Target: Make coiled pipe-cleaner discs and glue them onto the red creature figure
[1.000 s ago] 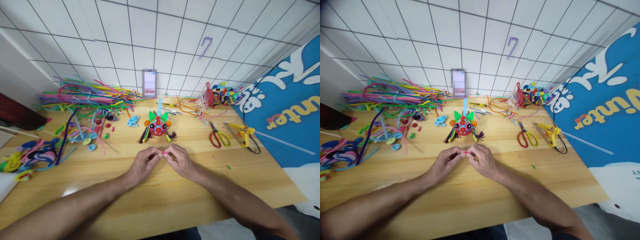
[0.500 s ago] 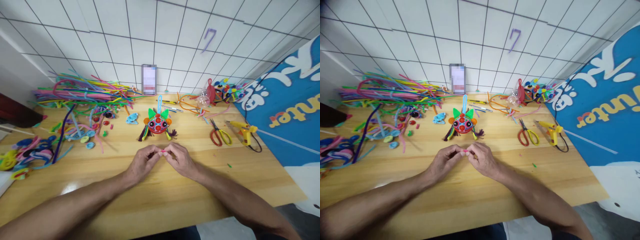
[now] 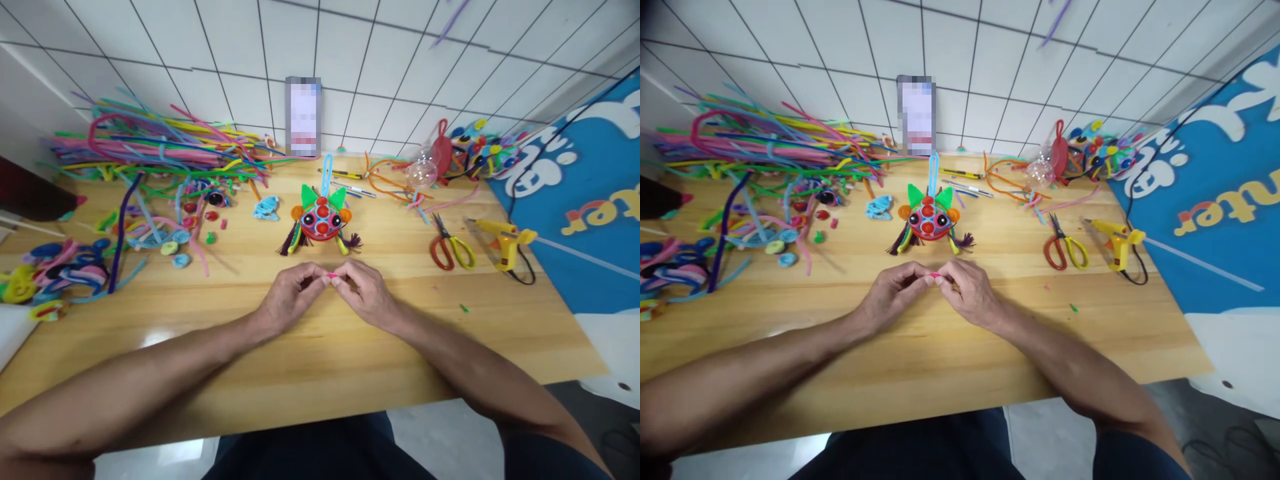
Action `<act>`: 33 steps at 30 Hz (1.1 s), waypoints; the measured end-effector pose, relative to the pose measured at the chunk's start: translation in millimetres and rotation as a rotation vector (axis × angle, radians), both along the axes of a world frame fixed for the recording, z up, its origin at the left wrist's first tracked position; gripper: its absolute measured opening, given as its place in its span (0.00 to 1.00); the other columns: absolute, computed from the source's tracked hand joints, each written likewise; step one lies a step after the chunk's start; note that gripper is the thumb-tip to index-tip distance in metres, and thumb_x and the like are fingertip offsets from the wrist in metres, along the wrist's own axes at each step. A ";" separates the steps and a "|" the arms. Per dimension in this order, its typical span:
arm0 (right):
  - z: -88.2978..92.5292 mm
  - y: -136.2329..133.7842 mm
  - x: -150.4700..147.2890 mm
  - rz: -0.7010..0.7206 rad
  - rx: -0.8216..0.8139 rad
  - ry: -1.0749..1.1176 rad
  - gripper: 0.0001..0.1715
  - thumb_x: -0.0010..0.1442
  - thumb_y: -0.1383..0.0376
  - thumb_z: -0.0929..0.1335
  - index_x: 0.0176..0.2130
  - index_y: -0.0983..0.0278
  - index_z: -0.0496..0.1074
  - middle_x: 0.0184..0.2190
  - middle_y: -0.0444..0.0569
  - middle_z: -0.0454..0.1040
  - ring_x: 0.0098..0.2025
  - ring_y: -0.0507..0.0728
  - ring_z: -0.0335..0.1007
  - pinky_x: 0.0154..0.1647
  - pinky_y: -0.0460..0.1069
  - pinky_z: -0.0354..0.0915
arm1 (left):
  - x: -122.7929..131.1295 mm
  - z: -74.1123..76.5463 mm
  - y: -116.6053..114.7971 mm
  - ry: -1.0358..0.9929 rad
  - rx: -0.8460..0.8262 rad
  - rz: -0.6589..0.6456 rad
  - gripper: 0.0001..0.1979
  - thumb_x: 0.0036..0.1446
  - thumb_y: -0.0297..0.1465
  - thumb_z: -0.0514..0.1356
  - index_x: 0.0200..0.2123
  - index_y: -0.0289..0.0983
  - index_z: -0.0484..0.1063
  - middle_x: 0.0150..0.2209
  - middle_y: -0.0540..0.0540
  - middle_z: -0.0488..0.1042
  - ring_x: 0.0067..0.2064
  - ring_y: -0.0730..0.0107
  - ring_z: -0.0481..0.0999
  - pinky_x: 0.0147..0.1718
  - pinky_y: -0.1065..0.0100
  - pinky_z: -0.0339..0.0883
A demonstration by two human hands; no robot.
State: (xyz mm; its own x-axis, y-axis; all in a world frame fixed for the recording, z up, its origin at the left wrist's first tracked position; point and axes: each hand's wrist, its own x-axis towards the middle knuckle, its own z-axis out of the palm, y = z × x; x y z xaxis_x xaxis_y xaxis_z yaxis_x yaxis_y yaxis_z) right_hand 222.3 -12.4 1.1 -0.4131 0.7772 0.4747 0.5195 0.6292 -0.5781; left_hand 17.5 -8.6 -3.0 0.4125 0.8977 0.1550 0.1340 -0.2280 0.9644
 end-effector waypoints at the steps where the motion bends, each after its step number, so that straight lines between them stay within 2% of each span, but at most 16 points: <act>1: 0.3 0.0 -0.1 -0.005 -0.005 0.001 0.08 0.71 0.67 0.66 0.36 0.60 0.68 0.29 0.44 0.73 0.32 0.53 0.69 0.34 0.49 0.63 | 0.3 0.5 -0.4 -0.005 0.002 0.005 0.12 0.69 0.36 0.60 0.38 0.33 0.78 0.31 0.46 0.78 0.31 0.72 0.72 0.33 0.70 0.66; 11: 8.1 -3.4 0.8 -0.059 -0.044 0.100 0.02 0.68 0.67 0.68 0.40 0.60 0.69 0.32 0.45 0.74 0.35 0.54 0.73 0.38 0.50 0.67 | 2.3 1.6 -2.4 -0.027 0.040 0.015 0.10 0.68 0.34 0.61 0.37 0.33 0.78 0.30 0.48 0.78 0.30 0.74 0.72 0.31 0.72 0.64; 20: 8.8 -2.4 0.1 -0.069 -0.086 0.164 0.06 0.66 0.69 0.66 0.36 0.60 0.68 0.30 0.43 0.71 0.33 0.53 0.71 0.35 0.50 0.65 | 1.7 1.0 -3.0 0.016 0.046 0.020 0.11 0.68 0.35 0.61 0.37 0.34 0.78 0.31 0.46 0.79 0.30 0.72 0.73 0.31 0.71 0.66; 27: 6.0 -3.0 -1.2 -0.040 0.025 0.137 0.06 0.66 0.70 0.66 0.37 0.59 0.67 0.31 0.44 0.71 0.34 0.55 0.70 0.38 0.51 0.67 | 2.0 2.5 -2.8 0.008 0.061 0.014 0.10 0.68 0.34 0.61 0.37 0.34 0.78 0.31 0.46 0.79 0.30 0.72 0.74 0.31 0.71 0.66; 33: 7.2 -3.5 -1.1 -0.059 0.000 0.145 0.06 0.66 0.70 0.66 0.37 0.59 0.67 0.31 0.44 0.71 0.34 0.55 0.70 0.37 0.51 0.66 | 2.6 2.8 -3.2 0.001 0.053 0.017 0.10 0.68 0.34 0.61 0.37 0.34 0.78 0.31 0.46 0.80 0.30 0.72 0.74 0.31 0.71 0.66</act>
